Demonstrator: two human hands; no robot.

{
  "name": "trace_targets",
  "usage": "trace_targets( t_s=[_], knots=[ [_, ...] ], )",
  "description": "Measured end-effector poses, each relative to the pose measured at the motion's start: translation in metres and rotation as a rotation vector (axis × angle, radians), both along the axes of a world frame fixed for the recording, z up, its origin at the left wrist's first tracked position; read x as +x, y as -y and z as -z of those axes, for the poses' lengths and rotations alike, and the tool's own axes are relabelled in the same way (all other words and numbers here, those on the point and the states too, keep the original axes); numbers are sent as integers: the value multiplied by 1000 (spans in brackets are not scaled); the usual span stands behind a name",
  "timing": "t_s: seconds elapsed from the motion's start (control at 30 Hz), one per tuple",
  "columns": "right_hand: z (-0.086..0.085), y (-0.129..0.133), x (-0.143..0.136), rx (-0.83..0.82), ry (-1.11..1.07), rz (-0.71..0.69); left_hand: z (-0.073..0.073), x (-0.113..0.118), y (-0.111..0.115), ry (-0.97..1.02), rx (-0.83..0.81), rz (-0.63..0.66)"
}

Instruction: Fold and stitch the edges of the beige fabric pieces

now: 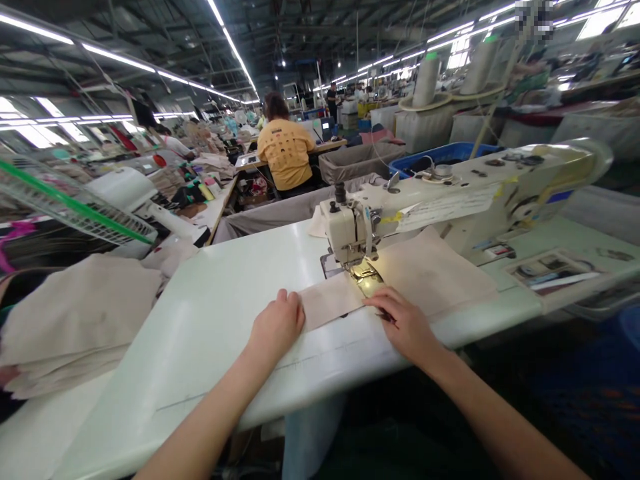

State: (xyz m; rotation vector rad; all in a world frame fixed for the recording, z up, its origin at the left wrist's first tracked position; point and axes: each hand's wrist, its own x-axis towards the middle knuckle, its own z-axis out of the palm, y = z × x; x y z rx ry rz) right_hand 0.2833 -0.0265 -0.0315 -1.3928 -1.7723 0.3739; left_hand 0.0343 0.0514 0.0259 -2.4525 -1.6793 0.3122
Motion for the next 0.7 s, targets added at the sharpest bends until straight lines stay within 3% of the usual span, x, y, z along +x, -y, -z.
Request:
trace_targets(
  t_s=[0.27, 0.37, 0.53, 0.7],
  knots=[
    [-11, -8, -1, -274, 399, -11, -8, -4, 2, 15, -44, 13],
    [-20, -8, -3, -299, 520, -63, -8, 6, 3, 40, 15, 108],
    [-18, 0, -7, -234, 484, -145, 13, 42, 7, 348, 41, 530],
    [-9, 1, -6, -222, 457, -133, 29, 63, 2, 406, 29, 537]
  ],
)
